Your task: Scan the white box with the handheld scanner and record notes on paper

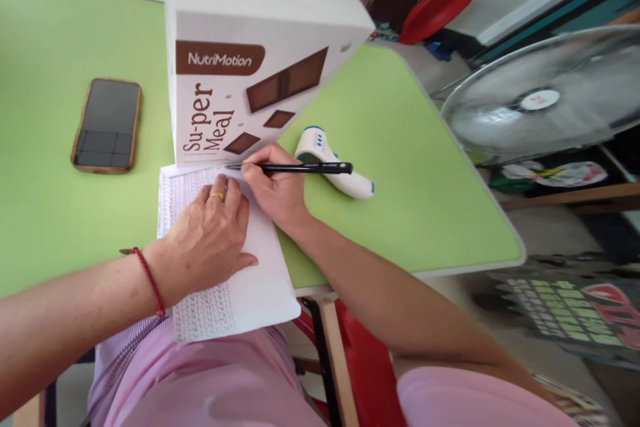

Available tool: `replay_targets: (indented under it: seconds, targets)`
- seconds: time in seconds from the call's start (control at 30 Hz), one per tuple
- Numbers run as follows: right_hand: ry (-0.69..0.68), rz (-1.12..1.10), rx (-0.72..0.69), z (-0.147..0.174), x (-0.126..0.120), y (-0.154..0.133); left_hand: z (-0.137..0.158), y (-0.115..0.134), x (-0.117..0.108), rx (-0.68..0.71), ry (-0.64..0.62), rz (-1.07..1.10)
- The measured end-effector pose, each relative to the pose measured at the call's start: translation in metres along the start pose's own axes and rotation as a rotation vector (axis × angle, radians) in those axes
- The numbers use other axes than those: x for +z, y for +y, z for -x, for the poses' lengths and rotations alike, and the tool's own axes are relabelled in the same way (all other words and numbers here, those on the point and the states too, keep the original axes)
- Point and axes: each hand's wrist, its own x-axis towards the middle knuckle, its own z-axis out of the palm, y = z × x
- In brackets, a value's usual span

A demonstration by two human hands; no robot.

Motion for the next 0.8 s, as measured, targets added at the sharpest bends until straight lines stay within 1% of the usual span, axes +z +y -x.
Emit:
replay_targets:
  seconds: [0.17, 0.3, 0.53, 0.7, 0.8]
  targets:
    - [0.023, -0.013, 0.002, -0.0004, 0.0009, 0.0002, 0.0012, -0.0009, 0.0002, 0.003, 0.019, -0.002]
    - [0.041, -0.009, -0.004, -0.0001, 0.0021, 0.0007, 0.0014, -0.0009, -0.0012, 0.008, 0.01, -0.008]
    - [0.019, -0.004, -0.011, -0.0001, 0.0024, 0.0002, 0.0001, 0.0002, -0.0025, -0.006, 0.003, -0.01]
    - [0.031, -0.009, -0.01, -0.0001, 0.0019, -0.0007, 0.0, -0.0001, -0.0021, -0.001, -0.007, -0.019]
    - [0.009, -0.006, 0.004, -0.0003, 0.0005, -0.0014, -0.0005, -0.0001, -0.0019, -0.004, 0.002, -0.017]
